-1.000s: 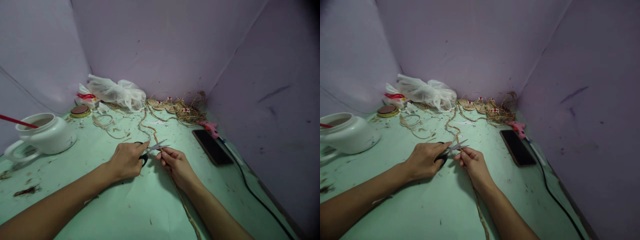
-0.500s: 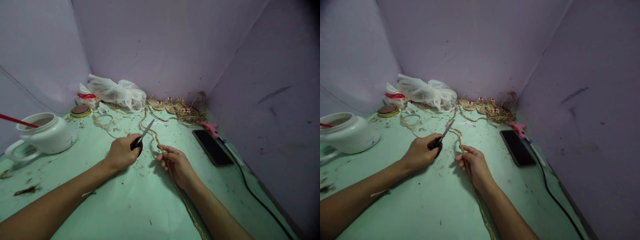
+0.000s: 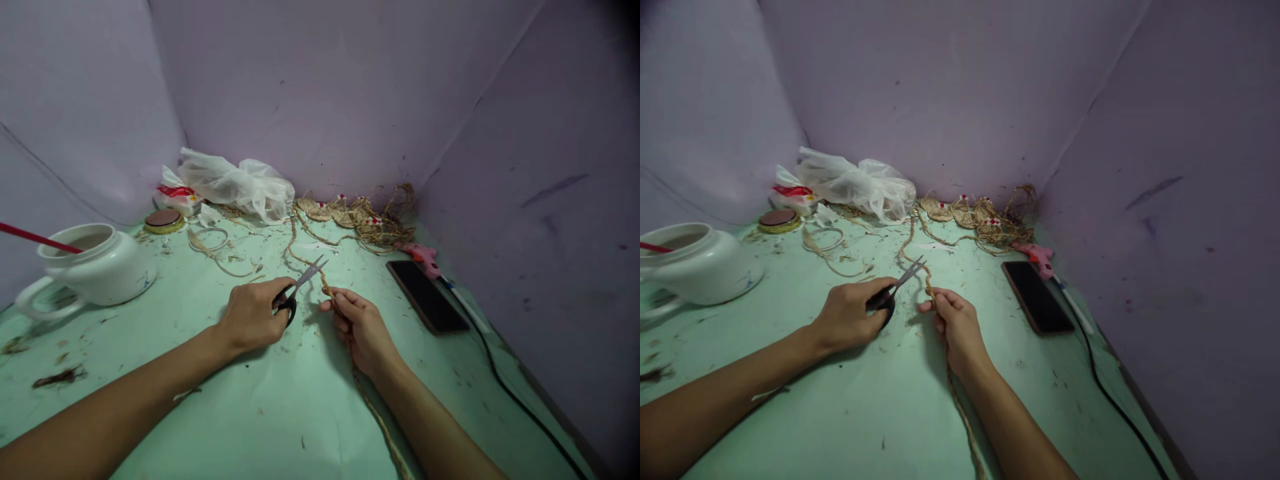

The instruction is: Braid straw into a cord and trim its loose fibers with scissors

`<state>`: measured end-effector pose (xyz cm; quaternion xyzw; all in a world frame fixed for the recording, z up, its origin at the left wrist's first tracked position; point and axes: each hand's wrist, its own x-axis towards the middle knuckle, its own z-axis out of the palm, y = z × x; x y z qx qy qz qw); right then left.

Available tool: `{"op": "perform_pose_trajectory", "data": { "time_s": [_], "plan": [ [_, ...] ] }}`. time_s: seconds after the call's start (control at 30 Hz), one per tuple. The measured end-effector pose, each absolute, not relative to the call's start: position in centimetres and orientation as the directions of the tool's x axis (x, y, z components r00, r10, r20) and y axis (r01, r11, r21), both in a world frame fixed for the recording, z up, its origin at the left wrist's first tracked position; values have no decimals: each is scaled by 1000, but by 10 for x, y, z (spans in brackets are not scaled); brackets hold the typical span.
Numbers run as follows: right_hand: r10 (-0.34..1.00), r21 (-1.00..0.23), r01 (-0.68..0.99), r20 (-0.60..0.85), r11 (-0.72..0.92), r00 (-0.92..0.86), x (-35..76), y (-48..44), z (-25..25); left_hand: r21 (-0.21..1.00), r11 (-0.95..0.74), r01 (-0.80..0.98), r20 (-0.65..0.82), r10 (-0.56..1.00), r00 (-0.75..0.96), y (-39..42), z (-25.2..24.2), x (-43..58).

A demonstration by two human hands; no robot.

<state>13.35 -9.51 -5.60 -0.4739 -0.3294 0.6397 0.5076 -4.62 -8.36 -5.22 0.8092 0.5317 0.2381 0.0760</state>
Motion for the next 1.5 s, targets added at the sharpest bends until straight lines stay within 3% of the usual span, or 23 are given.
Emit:
{"op": "perform_pose_trajectory", "data": {
  "time_s": [0.27, 0.47, 1.2, 1.5],
  "plan": [
    [965, -855, -475, -261, -210, 42, 134, -92, -57, 100, -591, 801, 320, 781, 536, -88, -51, -48],
    [963, -844, -493, -265, -211, 41, 136, -92, -53, 36, -562, 826, 291, 797, 529, -88, -54, -48],
    [980, -956, -259, -170, -140, 100, 129, -97, -58, 53, -576, 816, 266, 795, 545, -85, -56, -49],
    [974, -912, -376, -209, -163, 85, 132, -95, -57, 266, -471, 841, 323, 866, 382, -83, -51, -50]
  ]
}}
